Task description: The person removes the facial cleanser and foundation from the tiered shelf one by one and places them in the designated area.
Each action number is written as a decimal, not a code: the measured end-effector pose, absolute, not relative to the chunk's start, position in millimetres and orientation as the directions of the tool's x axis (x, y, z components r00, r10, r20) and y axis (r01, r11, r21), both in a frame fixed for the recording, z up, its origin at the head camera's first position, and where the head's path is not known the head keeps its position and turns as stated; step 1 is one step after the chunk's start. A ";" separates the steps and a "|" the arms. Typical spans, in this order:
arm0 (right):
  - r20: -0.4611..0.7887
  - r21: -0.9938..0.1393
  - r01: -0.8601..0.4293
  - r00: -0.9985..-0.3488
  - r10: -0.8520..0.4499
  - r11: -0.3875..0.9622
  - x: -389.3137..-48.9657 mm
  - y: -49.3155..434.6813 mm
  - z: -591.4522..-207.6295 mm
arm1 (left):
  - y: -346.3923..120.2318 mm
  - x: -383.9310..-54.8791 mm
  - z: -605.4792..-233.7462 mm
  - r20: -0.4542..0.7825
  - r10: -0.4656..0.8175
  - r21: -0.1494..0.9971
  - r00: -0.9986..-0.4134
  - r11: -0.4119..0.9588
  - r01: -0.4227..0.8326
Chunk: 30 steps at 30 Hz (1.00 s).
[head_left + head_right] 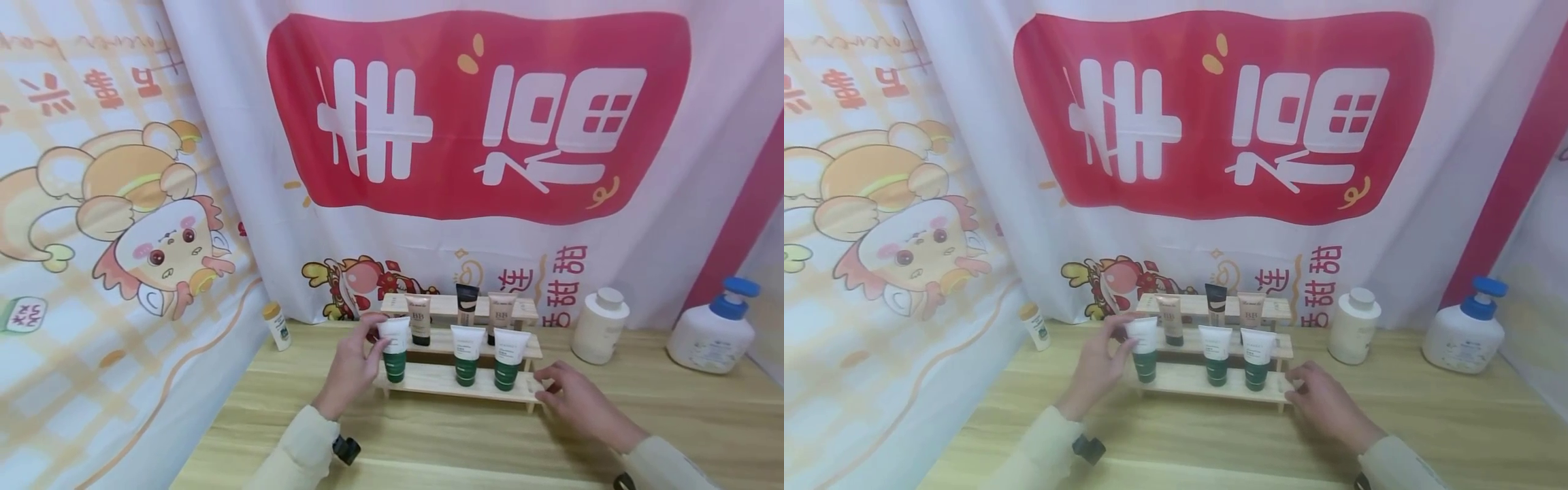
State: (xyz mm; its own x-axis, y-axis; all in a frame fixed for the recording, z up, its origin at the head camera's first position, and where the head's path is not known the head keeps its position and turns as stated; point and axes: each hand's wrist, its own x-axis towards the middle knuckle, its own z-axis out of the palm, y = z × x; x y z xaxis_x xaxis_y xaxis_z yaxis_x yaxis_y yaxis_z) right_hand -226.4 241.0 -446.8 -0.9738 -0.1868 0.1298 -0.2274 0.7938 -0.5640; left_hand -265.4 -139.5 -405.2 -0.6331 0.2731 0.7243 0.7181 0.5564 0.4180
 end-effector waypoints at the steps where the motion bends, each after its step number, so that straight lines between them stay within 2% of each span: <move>1: 0.130 -0.562 -0.226 -0.974 -0.184 0.796 -226.4 241.7 -447.5 | -143.4 -264.7 -403.9 0.726 0.270 0.416 -0.633 0.562 0.715; 6: 0.123 -0.556 -0.222 -0.975 -0.184 0.801 -228.0 244.9 -449.1 | -159.7 -265.6 -400.4 0.699 0.236 0.424 -0.675 0.623 0.658; 10: 0.116 -0.562 -0.215 -0.977 -0.180 0.799 -228.4 244.8 -450.5 | -169.0 -272.4 -399.6 0.633 0.171 0.481 -0.755 0.677 0.556; 16: 0.135 -0.555 -0.235 -0.972 -0.192 0.798 -228.6 241.4 -450.6 | -184.4 -295.9 -401.0 0.417 0.115 0.612 -0.901 0.697 0.372; 19: 0.160 -0.544 -0.256 -0.966 -0.201 0.799 -227.4 241.0 -450.7 | -188.1 -310.4 -406.3 0.296 0.097 0.646 -0.950 0.713 0.274; 24: 0.160 -0.539 -0.257 -0.966 -0.203 0.802 -227.3 239.9 -450.2 | -192.2 -333.0 -419.0 0.148 0.075 0.635 -0.986 0.757 0.153; 30: 0.131 -0.542 -0.226 -0.974 -0.185 0.809 -227.4 238.7 -447.5 | -189.9 -355.4 -430.6 0.057 0.088 0.580 -0.994 0.808 0.105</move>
